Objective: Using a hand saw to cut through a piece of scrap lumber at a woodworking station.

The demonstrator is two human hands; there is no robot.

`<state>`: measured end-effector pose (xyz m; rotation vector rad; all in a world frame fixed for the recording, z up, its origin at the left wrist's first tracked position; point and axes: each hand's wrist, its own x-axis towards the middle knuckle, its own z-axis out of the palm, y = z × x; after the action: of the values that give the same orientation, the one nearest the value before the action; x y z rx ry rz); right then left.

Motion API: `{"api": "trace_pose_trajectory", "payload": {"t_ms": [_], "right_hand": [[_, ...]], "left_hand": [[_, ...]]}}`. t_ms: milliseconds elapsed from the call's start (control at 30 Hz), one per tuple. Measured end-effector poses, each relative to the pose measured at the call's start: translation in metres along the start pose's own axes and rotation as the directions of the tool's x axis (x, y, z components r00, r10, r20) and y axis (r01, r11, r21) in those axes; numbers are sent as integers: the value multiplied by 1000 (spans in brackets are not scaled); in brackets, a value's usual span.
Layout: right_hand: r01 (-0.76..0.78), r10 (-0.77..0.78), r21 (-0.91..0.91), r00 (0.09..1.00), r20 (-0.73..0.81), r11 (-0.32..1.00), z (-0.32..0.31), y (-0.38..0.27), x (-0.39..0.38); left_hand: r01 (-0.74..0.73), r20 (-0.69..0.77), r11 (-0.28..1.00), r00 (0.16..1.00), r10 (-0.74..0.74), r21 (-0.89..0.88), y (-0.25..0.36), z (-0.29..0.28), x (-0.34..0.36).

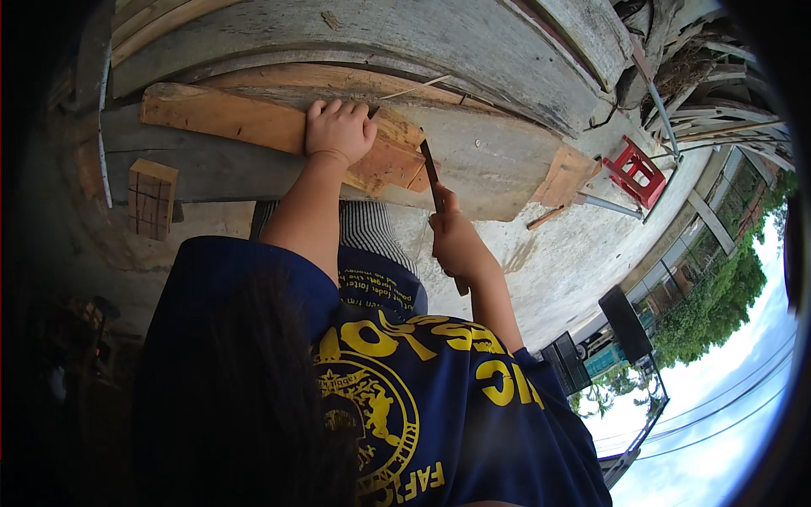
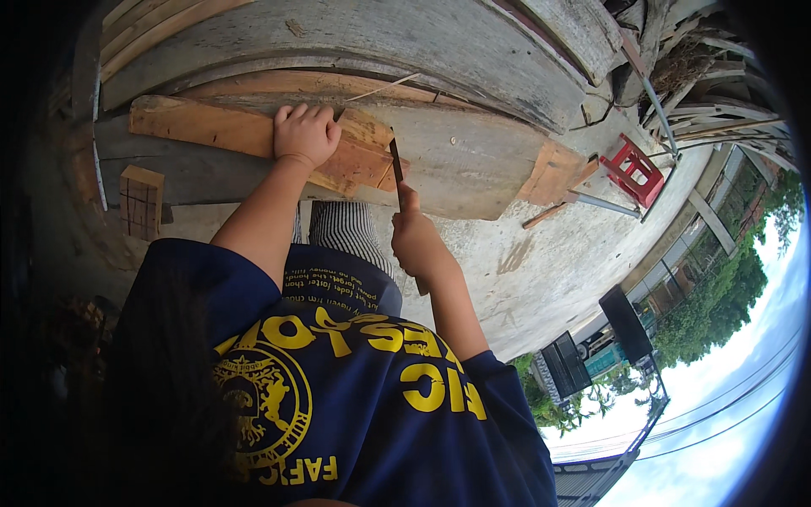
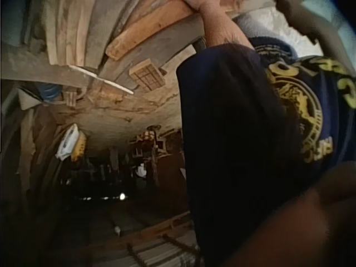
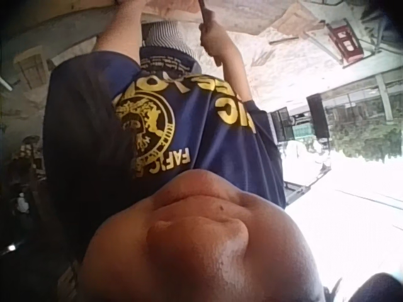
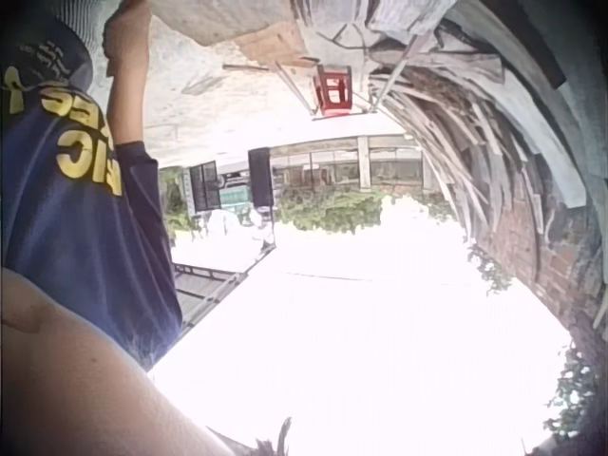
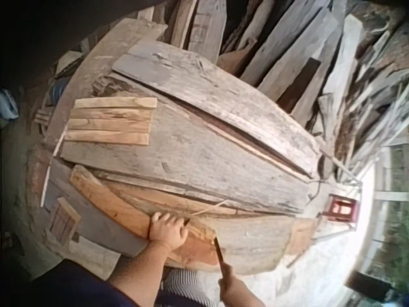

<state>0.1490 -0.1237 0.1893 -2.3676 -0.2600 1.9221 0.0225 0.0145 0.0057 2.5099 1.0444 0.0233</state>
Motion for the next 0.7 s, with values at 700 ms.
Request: {"api": "trace_pose_trajectory", "payload": {"t_ms": [700], "right_hand": [[-185,183,27,982,51,982,-11,-11,-4]], "left_hand": [[18,30,1000,999,-18,-3,-1,-1,-2]]}}
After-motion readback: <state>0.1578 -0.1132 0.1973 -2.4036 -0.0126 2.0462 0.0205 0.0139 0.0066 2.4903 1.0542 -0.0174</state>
